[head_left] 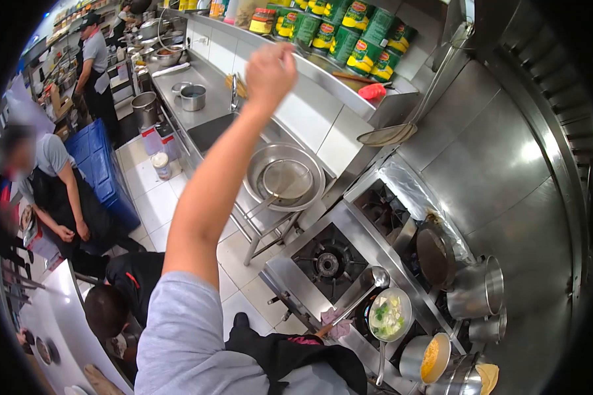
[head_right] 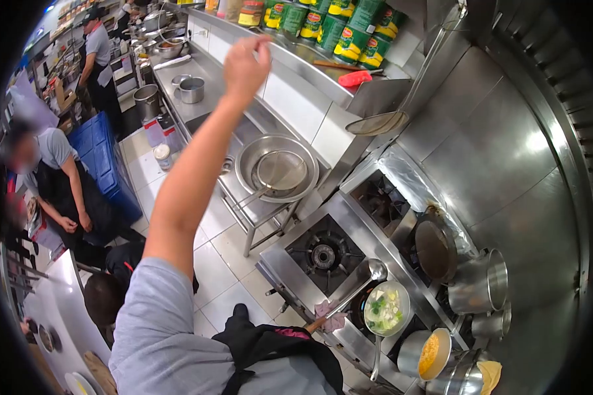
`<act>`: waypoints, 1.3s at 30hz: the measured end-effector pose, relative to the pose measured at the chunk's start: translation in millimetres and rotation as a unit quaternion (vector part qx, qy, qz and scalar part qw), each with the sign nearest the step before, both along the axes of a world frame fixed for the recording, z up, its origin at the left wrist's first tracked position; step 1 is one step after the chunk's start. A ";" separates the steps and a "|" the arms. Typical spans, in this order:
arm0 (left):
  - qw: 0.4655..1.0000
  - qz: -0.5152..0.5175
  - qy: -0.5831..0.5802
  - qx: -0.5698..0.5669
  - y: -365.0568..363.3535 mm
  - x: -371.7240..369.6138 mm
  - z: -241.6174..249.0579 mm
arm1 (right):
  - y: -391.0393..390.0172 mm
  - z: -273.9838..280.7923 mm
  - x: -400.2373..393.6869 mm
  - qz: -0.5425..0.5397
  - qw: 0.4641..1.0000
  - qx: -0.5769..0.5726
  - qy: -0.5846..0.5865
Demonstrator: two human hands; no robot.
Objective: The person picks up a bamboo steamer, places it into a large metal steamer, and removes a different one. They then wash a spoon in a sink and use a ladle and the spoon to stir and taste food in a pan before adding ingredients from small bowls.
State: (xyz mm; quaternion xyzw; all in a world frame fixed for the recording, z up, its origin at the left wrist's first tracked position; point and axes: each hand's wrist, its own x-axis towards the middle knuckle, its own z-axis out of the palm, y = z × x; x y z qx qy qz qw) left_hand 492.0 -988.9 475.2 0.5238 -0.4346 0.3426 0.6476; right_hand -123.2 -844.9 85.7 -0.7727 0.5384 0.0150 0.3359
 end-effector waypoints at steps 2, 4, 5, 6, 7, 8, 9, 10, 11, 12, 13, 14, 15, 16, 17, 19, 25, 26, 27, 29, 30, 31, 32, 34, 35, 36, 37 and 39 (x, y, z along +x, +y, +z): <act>0.988 0.085 0.080 0.097 -22.4 44.3 24.7 | 0.3 7.8 9.0 -0.009 1.000 -0.007 -0.006; 0.952 0.106 0.147 0.246 -24.3 70.4 49.5 | 0.3 14.2 17.6 -0.018 1.000 -0.013 -0.013; 0.954 0.102 0.142 0.244 -29.6 82.4 53.8 | 0.9 16.7 21.7 -0.022 0.999 -0.016 -0.017; 0.946 0.125 0.104 0.281 -37.8 94.7 56.4 | 1.2 19.9 26.4 -0.027 0.999 -0.019 -0.021; 0.935 0.148 0.064 0.316 -45.5 103.2 60.9 | 1.6 22.7 31.3 -0.032 0.999 -0.022 -0.026; 0.937 0.144 0.058 0.312 -54.5 110.4 66.3 | 2.0 25.4 36.3 -0.036 0.999 -0.025 -0.031; 0.920 0.148 0.061 0.356 -62.8 115.4 72.9 | 1.7 28.7 41.1 -0.041 0.998 -0.029 -0.035; 0.902 0.153 0.064 0.400 -71.3 120.3 79.6 | 0.6 32.3 45.6 -0.046 0.998 -0.033 -0.039; 0.883 0.142 0.067 0.443 -79.7 124.7 84.8 | 1.2 35.6 49.3 -0.051 0.997 -0.035 -0.041; 0.885 0.138 0.063 0.441 -86.1 126.3 85.0 | 3.2 38.5 52.3 -0.055 0.997 -0.036 -0.043; 0.863 0.151 0.032 0.481 -92.1 127.8 84.3 | 5.5 41.2 55.8 -0.059 0.997 -0.037 -0.045; 0.839 0.165 0.002 0.519 -98.4 129.0 83.1 | 7.7 44.0 58.7 -0.062 0.996 -0.038 -0.045; 0.816 0.154 0.005 0.556 -96.4 122.3 87.3 | 10.0 47.1 61.4 -0.063 0.996 -0.037 -0.045; 0.817 0.153 0.005 0.556 -100.2 118.7 87.8 | 11.8 50.5 64.3 -0.064 0.996 -0.037 -0.045; 0.810 0.158 -0.004 0.565 -103.4 116.5 87.2 | 13.2 54.0 67.1 -0.063 0.996 -0.037 -0.044; 0.802 0.165 -0.010 0.574 -110.9 123.1 81.0 | 15.4 61.4 73.9 -0.058 0.997 -0.035 -0.041; 0.853 0.180 -0.230 0.433 -94.0 144.7 78.7 | 28.2 78.5 100.7 -0.021 0.999 -0.010 -0.033; 0.866 0.186 -0.260 0.384 -87.0 151.0 77.5 | 30.9 80.9 105.9 -0.008 1.000 -0.002 -0.029; 0.880 0.182 -0.256 0.357 -71.1 148.8 79.5 | 33.2 83.8 111.8 0.007 1.000 0.007 -0.025; 0.914 0.179 -0.250 0.264 -25.4 138.8 75.9 | 39.0 89.9 125.1 0.046 0.998 0.029 -0.015; 0.931 0.180 -0.250 0.198 1.7 133.8 66.3 | 42.1 92.8 131.3 0.069 0.997 0.041 -0.009; 0.944 0.175 -0.237 0.151 26.2 124.9 55.1 | 46.3 95.6 136.6 0.092 0.994 0.054 -0.002; 0.954 0.168 -0.227 0.102 51.8 116.8 40.3 | 51.8 98.0 141.2 0.112 0.992 0.066 0.003; 0.965 0.113 -0.229 0.053 107.5 106.0 -4.0 | 63.6 103.1 148.1 0.142 0.986 0.085 0.011; 0.971 0.093 -0.215 0.043 134.8 94.6 -28.8 | 72.7 110.4 150.2 0.153 0.984 0.094 0.015; 0.976 0.075 -0.201 0.032 161.1 82.5 -51.9 | 65.1 127.2 171.9 0.149 0.982 0.106 -0.050; 0.982 0.060 -0.176 0.039 186.0 70.5 -72.0 | 50.8 153.0 208.0 0.144 0.975 0.120 -0.115; 0.987 0.046 -0.143 0.052 229.2 52.0 -106.3 | 34.0 181.3 260.6 0.217 0.948 0.084 -0.215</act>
